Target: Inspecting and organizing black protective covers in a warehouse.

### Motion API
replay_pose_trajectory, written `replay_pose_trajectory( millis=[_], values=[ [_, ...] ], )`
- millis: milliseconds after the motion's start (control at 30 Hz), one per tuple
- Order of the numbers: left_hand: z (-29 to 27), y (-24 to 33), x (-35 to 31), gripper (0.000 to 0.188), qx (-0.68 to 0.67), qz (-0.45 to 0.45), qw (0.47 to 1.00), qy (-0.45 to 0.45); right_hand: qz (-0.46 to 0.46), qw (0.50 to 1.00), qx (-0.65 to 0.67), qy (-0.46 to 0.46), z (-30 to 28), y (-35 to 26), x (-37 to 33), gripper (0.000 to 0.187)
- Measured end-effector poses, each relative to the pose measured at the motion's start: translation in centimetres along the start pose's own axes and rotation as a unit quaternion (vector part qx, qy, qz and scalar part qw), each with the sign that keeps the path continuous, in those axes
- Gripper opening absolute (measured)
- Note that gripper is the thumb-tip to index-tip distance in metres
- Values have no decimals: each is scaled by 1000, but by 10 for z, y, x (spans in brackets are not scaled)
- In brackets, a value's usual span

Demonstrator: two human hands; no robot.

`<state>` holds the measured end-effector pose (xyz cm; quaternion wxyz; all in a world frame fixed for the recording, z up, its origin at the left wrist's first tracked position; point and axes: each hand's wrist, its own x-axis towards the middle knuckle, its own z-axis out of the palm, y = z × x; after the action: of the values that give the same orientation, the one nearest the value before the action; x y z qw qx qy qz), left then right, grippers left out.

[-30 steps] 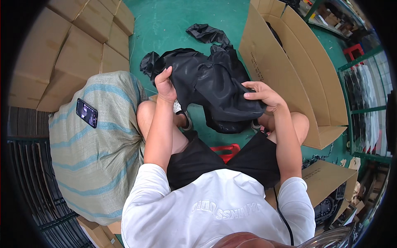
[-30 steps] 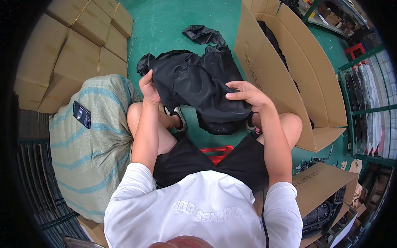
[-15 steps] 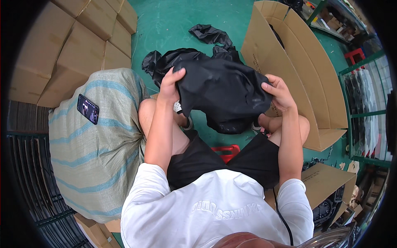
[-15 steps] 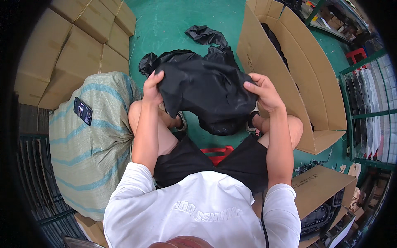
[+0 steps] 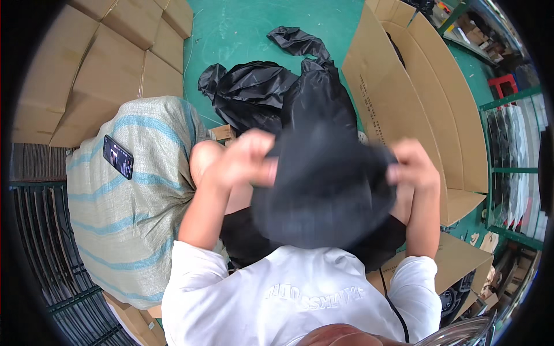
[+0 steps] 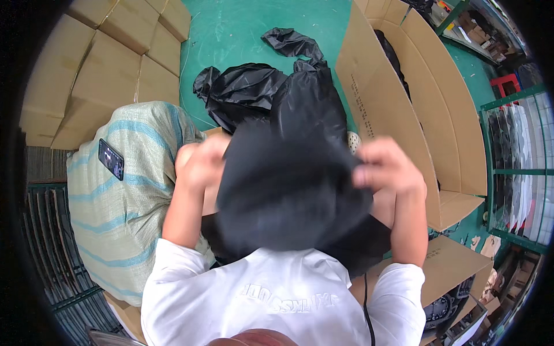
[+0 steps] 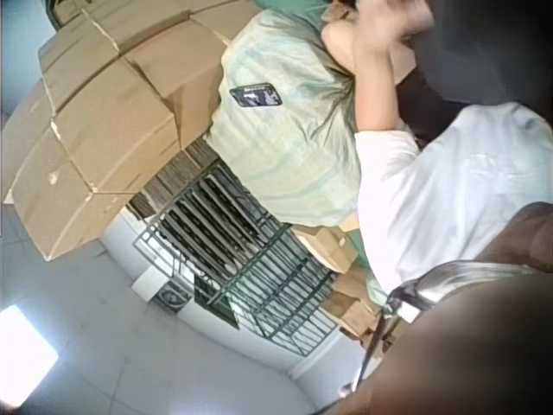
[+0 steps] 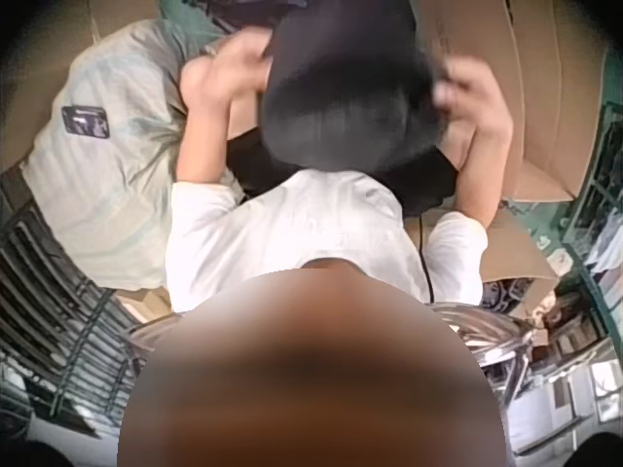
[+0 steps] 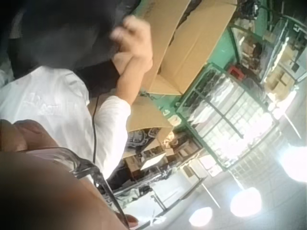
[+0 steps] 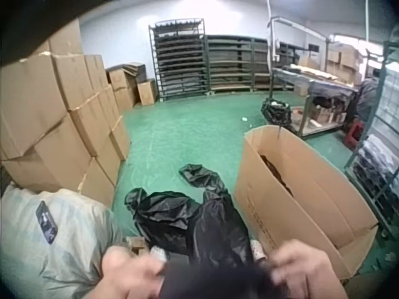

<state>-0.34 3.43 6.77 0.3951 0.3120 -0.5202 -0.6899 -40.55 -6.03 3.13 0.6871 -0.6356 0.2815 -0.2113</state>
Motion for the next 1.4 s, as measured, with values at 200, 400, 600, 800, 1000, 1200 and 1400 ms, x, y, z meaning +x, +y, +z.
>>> replay_pose_trajectory(
  millis=[200, 400, 600, 800, 1000, 1200, 1400],
  values=[
    [-148, -77, 118, 27, -161, -176, 934, 265, 113, 981, 99, 124, -48, 50, 162, 22],
    [-218, -158, 177, 28, -96, -169, 932, 307, 127, 955, 122, 237, -85, 143, 247, 21],
    [-252, -205, 224, 29, -138, -181, 910, 346, 94, 945, 106, 294, -114, 222, 312, 18],
    [-297, -255, 257, 22, -89, -279, 876, 382, 149, 915, -146, 347, -139, 272, 349, 20],
    [-337, -359, 270, 35, 251, -335, 842, 340, 272, 883, -129, 361, -158, 325, 353, 21],
    [-324, -355, 243, 24, 258, -315, 844, 349, 203, 888, 11, 413, -145, 338, 296, 30],
    [-243, -328, 172, 45, 39, -192, 818, 540, 190, 875, 198, 399, -104, 288, 230, 39]
  ],
)
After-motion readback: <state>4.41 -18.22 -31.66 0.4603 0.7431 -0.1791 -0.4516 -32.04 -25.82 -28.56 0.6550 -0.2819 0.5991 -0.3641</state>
